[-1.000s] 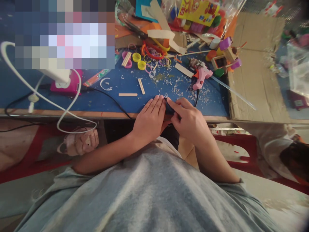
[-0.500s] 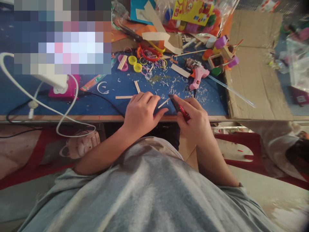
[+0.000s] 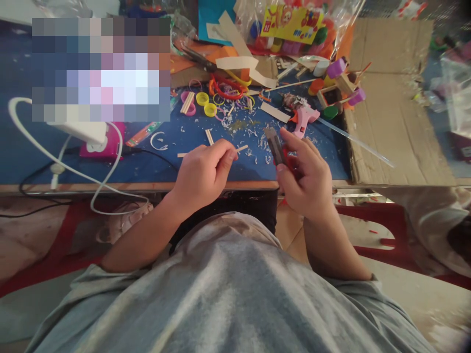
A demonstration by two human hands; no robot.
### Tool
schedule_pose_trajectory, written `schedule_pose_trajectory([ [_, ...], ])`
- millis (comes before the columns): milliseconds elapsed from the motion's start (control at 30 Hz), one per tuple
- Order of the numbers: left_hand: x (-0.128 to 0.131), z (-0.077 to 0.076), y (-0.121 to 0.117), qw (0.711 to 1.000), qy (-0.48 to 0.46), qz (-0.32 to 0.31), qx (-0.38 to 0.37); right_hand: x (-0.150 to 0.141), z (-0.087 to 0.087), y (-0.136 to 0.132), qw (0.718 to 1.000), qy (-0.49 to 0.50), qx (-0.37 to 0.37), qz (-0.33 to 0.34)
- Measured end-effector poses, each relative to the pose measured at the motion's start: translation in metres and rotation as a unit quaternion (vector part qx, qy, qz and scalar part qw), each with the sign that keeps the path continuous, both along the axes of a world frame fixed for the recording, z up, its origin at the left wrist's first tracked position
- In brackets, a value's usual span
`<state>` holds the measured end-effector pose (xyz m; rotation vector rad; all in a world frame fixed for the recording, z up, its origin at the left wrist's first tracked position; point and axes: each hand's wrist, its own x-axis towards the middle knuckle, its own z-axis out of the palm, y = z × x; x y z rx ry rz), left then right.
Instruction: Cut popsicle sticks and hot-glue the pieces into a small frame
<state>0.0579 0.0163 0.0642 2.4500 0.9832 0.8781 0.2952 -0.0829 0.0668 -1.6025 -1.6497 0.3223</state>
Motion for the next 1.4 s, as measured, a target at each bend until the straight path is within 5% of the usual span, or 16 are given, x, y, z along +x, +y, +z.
schedule_pose_trajectory([
  [333, -0.003, 0.02, -0.022, 0.998, -0.052, -0.033, 0.006, -0.02, 0.013, -0.004, 0.956, 0.268, -0.093, 0.072],
  [600, -0.001, 0.021, -0.023, 0.996, -0.067, -0.065, 0.003, -0.002, 0.01, 0.014, 0.999, 0.04, -0.018, 0.023],
  [767, 0.0, 0.022, -0.021, 0.995, -0.054, -0.087, 0.013, -0.007, 0.013, 0.013, 0.957, 0.24, -0.098, 0.127],
  [1100, 0.002, 0.023, -0.022, 0.991, -0.027, -0.131, -0.003, -0.018, 0.017, 0.012, 0.957, 0.187, -0.077, 0.207],
  [1400, 0.008, 0.012, -0.022, 0.962, -0.143, -0.196, -0.121, -0.024, 0.006, 0.007, 0.894, 0.351, -0.122, 0.252],
])
